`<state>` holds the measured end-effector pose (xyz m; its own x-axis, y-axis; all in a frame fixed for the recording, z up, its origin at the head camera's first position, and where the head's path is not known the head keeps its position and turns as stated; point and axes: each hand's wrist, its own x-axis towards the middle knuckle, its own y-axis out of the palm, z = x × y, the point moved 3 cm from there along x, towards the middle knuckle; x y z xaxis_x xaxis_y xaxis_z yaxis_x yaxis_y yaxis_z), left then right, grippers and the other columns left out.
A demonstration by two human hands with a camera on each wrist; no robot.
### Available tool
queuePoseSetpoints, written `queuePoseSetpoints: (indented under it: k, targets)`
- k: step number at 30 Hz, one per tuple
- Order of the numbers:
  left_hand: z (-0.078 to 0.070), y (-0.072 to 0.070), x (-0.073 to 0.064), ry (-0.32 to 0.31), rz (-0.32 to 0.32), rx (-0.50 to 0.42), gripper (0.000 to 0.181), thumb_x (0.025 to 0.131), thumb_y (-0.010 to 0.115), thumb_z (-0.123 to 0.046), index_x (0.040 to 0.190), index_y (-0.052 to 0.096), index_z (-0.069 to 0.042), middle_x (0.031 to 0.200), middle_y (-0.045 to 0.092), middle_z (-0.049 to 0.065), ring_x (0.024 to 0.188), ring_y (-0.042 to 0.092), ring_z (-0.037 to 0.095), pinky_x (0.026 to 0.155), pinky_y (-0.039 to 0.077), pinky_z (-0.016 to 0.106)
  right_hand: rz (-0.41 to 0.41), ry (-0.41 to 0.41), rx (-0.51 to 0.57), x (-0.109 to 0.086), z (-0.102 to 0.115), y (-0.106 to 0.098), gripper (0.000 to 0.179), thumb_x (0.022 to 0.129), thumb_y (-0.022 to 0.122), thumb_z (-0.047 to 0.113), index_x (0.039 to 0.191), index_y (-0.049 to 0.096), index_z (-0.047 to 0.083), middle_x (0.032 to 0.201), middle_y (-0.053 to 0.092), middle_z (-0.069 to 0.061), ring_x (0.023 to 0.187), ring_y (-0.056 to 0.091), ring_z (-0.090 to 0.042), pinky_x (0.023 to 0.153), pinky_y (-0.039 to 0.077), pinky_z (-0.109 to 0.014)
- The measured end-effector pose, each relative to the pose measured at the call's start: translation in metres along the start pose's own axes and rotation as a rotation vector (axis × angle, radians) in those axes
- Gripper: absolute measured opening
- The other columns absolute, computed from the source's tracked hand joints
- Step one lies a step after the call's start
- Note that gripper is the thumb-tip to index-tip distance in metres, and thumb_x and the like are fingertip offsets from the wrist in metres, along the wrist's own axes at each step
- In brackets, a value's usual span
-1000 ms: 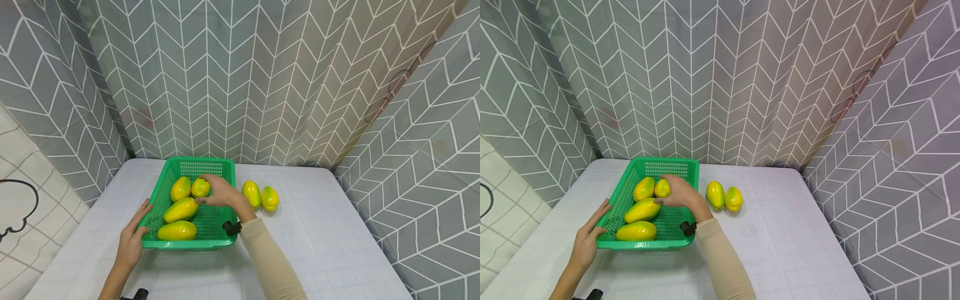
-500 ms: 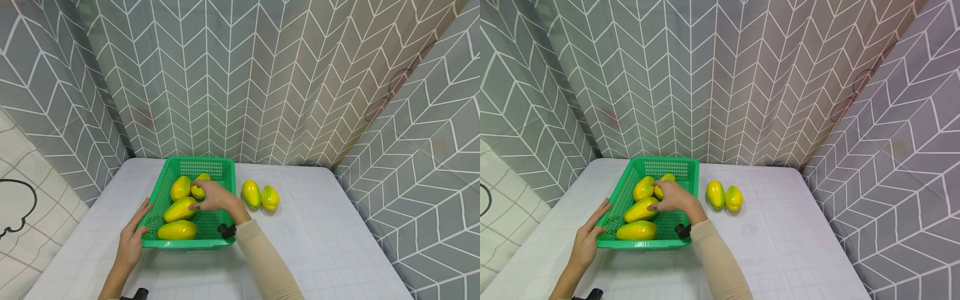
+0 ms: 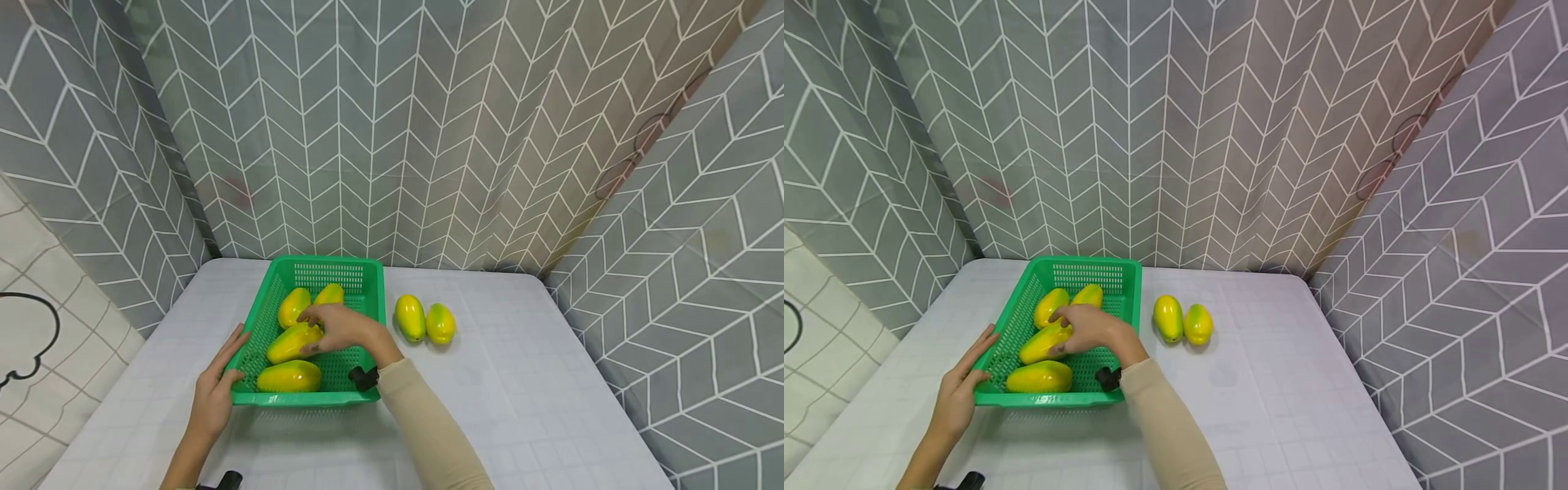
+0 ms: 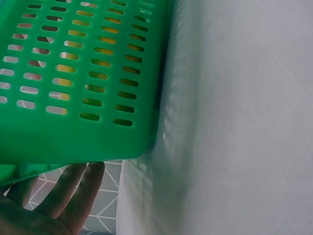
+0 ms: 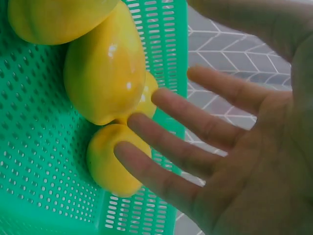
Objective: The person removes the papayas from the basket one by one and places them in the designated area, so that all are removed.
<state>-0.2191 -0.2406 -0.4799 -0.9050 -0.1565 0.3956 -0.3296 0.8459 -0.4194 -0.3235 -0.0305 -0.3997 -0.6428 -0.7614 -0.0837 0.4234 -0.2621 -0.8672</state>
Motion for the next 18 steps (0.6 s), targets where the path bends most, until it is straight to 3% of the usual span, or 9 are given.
queuePoseSetpoints:
  k: [7,18]
  targets:
    - [0.001,0.0,0.0,0.013,-0.005,0.006,0.06,0.093,0.039,0.005,0.147,0.045,-0.019,0.159,0.036,0.003,0.14,0.02,-0.019,0.105,0.016,-0.005,0.107,-0.004,0.002,0.005,0.006,0.008,0.06,0.084,0.073,0.043,0.137,0.054,0.024,0.129,0.064,0.001,0.113,0.061,-0.013,0.09,0.053,-0.022]
    - [0.0,0.0,-0.002,0.005,0.012,-0.005,0.058,0.095,0.038,0.004,0.148,0.044,-0.019,0.159,0.035,0.002,0.143,0.021,-0.014,0.104,0.016,-0.006,0.208,0.004,-0.005,0.01,0.012,0.016,0.053,0.083,0.074,0.042,0.132,0.058,0.029,0.124,0.065,0.005,0.112,0.061,-0.011,0.09,0.052,-0.022]
